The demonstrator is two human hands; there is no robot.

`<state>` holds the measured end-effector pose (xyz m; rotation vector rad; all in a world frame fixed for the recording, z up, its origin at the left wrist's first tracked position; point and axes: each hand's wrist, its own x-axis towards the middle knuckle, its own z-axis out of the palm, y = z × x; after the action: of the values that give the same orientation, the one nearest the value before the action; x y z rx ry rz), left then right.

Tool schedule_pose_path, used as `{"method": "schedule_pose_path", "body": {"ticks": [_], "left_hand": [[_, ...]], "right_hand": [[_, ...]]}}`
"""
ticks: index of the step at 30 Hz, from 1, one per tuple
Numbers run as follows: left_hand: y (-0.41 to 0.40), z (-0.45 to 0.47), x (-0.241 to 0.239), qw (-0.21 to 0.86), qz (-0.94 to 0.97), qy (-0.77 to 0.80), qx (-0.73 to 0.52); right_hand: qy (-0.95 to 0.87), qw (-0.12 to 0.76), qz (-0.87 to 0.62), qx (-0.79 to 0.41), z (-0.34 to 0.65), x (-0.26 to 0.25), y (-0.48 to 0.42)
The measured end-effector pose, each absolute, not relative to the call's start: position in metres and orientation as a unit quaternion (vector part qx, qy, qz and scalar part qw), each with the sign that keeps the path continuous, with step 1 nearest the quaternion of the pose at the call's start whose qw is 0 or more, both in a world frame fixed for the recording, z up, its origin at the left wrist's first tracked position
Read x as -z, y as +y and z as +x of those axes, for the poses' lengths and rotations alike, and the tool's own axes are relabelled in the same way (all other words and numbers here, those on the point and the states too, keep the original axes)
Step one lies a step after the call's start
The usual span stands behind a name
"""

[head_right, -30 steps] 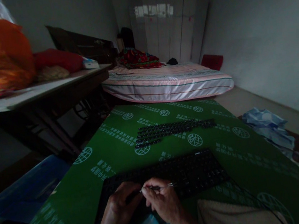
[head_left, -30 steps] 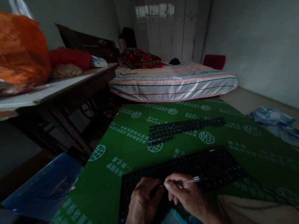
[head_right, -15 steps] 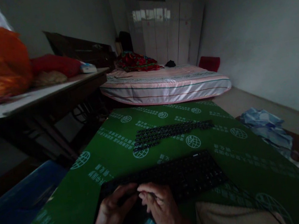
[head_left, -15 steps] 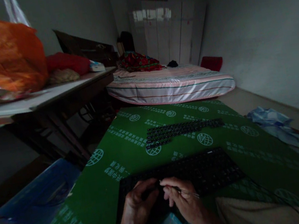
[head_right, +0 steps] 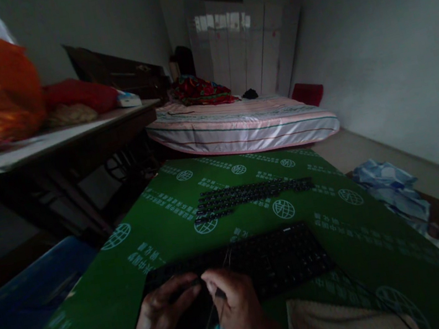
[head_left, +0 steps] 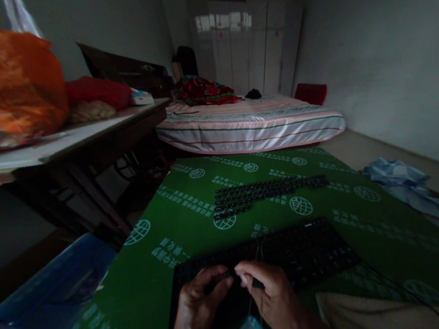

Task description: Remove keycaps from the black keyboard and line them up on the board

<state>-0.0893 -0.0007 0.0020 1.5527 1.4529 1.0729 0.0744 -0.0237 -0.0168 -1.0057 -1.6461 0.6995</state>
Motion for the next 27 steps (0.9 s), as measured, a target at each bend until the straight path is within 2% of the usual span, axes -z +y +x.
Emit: {"method": "schedule_pose_path", "body": {"ticks": [5,16,27], "left_hand": [[0.000,-0.091,-0.004,0.382,0.630,0.542,-0.404],[0.000,-0.093,-0.007,0.384,0.659,0.518,-0.388],[-0.004,-0.091,-0.009,0.374,0.639,0.551,-0.385]], "right_hand": [[-0.740,0.493,-0.409,-0.204,0.071,0.014,-0.021],[-0.782,0.436,-0.425,-0.134,0.065,0.021,-0.011],[-0.821,0.393,-0.397,-0.114,0.065,0.013,-0.009]]}}
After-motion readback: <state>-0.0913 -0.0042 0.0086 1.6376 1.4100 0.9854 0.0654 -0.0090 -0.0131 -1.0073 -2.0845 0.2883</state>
